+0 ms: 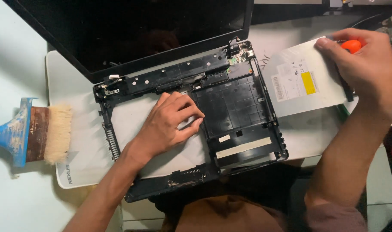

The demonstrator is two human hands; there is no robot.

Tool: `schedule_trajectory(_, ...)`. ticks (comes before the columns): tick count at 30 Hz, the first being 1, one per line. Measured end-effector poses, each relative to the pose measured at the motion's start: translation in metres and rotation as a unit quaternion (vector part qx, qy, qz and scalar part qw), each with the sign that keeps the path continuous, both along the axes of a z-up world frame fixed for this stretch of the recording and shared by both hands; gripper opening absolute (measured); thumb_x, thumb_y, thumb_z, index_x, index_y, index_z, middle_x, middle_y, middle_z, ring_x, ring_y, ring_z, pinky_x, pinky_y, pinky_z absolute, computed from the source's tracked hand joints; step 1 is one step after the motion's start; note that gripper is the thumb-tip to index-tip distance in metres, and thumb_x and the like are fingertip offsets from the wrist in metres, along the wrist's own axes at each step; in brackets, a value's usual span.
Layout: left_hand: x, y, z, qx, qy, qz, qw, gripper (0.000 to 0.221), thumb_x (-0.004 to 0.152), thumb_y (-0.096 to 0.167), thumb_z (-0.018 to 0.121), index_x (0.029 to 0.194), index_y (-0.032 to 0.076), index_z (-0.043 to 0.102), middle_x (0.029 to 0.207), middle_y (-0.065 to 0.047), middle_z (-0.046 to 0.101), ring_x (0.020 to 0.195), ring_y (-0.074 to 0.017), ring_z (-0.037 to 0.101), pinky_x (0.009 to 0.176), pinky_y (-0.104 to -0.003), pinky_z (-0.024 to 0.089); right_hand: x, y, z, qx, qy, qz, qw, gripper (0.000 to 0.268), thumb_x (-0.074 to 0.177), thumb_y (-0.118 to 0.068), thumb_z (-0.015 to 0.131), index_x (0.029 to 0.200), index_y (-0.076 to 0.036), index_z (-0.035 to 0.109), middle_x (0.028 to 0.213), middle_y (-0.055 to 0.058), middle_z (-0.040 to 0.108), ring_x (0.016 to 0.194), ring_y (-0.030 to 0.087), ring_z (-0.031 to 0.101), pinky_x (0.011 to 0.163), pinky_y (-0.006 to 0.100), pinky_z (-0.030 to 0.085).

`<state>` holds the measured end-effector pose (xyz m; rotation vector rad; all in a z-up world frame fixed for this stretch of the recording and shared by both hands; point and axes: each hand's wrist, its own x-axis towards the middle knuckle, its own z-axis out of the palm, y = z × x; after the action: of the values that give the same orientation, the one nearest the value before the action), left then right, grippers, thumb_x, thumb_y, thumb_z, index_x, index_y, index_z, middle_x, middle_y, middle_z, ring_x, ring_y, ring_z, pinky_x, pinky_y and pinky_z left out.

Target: Disassembling a laptop by removing the motherboard and optical drive to detach the screen assembly.

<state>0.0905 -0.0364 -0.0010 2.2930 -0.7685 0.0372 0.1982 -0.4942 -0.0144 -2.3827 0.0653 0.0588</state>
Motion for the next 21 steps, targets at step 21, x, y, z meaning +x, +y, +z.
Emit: schedule_trajectory(21,-0.003,0.002,-0.007,0.007,-0.053,0.014,0.998,0.01,0.099,0.014,0.09,0.108,0.013,0.087,0.116,-0.003,0.068,0.1,-0.0213,0.062,0.095,-0.037,0.057,-0.093,-0.041,0.015,-0.058,-0.271,0.001,0.961,0.025,0.158,0.017,0.077,0.171,0.021,0.056,0.136,0.042,0.067,0.1,0.045,0.074,0.078,0.044,0.066)
